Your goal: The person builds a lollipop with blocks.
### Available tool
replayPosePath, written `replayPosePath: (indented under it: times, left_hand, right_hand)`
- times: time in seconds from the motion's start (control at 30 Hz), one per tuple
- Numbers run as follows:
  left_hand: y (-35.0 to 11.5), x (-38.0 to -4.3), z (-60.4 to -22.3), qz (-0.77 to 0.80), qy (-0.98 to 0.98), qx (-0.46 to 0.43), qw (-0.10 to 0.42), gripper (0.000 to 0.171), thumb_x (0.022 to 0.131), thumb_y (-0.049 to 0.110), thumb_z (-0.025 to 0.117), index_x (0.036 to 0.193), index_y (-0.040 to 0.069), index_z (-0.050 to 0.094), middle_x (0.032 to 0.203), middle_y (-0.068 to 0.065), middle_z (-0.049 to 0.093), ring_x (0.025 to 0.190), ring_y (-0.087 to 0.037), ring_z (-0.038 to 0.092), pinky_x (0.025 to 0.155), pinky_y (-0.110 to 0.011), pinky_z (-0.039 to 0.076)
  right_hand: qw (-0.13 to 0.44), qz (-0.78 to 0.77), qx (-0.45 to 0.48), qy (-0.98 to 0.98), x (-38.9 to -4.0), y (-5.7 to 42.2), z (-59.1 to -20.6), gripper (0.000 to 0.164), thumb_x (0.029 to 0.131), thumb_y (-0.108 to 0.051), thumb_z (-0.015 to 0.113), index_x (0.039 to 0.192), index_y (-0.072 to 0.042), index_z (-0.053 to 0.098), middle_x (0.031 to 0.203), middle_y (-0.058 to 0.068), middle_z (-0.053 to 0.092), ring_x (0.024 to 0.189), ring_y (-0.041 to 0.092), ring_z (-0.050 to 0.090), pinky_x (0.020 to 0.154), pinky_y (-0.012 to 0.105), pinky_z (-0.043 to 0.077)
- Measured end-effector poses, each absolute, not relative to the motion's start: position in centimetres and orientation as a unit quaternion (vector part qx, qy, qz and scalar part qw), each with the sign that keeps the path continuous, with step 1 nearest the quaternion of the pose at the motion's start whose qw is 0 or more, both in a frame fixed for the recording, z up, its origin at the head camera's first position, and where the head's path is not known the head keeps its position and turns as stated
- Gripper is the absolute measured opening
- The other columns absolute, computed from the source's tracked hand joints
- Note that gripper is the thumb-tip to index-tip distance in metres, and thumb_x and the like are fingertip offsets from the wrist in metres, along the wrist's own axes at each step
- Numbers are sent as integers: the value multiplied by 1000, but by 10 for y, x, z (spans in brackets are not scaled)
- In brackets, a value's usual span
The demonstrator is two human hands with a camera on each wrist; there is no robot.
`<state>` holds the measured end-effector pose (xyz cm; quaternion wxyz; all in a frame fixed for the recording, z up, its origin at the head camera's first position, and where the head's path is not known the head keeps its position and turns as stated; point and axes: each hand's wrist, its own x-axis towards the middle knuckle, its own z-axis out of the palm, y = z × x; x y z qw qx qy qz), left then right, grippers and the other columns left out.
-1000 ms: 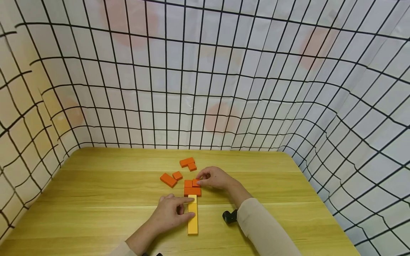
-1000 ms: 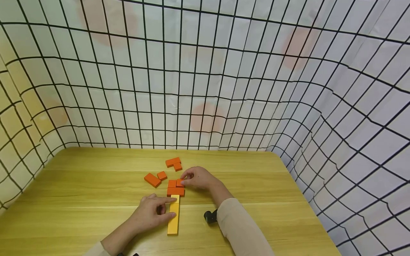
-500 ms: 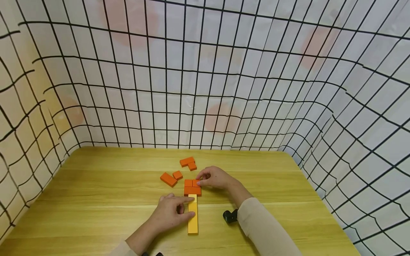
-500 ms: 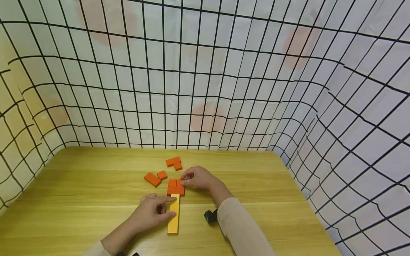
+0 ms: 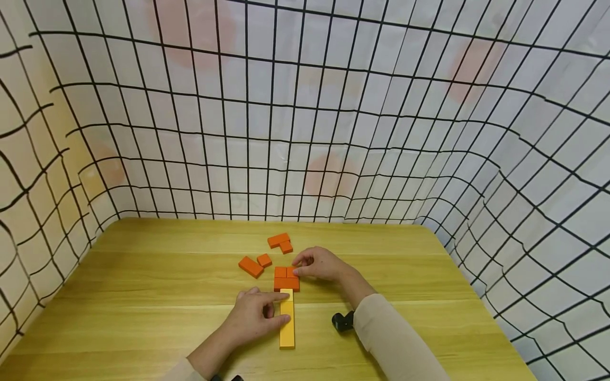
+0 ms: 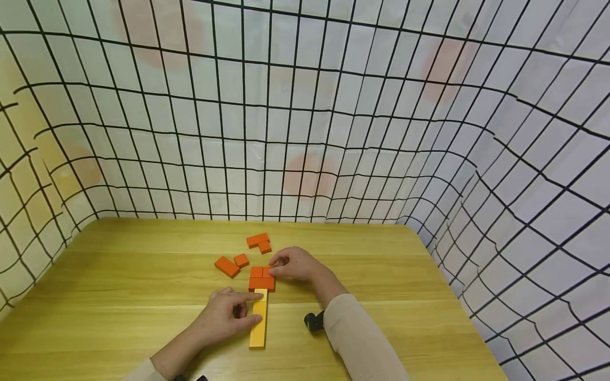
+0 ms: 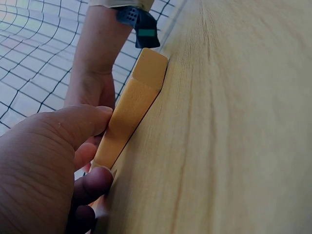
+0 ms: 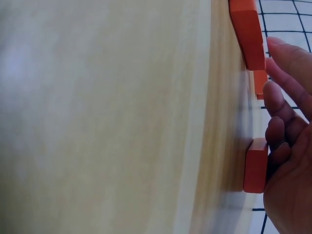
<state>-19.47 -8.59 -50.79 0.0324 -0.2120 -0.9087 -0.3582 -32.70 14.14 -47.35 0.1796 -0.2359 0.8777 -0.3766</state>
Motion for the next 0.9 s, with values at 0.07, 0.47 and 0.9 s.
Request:
replayPosePath:
  times: [0.07, 0.47, 0.9]
  left_hand:
    - [-86, -195, -509, -359, -908, -212, 34, 44, 85, 48, 79, 124, 29, 75, 65, 25, 50, 70, 0, 41, 78, -31, 26]
    - [-86, -195, -511, -357, -909, -214, 32, 44, 86, 49, 79, 124, 28, 75, 65, 24, 50, 70, 0, 41, 78, -31, 26]
    - [-87, -195, -511, -357, -908, -217, 31, 45, 87, 50, 78, 125, 28, 74, 65, 25, 50, 71, 0, 41, 81, -33, 27]
  right_hand:
    - [178, -383, -232, 877, -327, 142, -474, 20, 91, -28, 79, 108, -16, 77, 84, -1, 63, 74, 13, 52, 69, 28, 44]
    - [134, -476, -175, 852, -326, 148, -479, 23, 101, -26, 66, 117, -12, 74, 101, 4, 65, 87, 18, 54, 77, 31, 46]
    - [107, -418, -149, 890, -329, 174, -474, 50, 91, -27, 79, 137, -14, 63, 97, 4, 55, 84, 19, 48, 69, 31, 41]
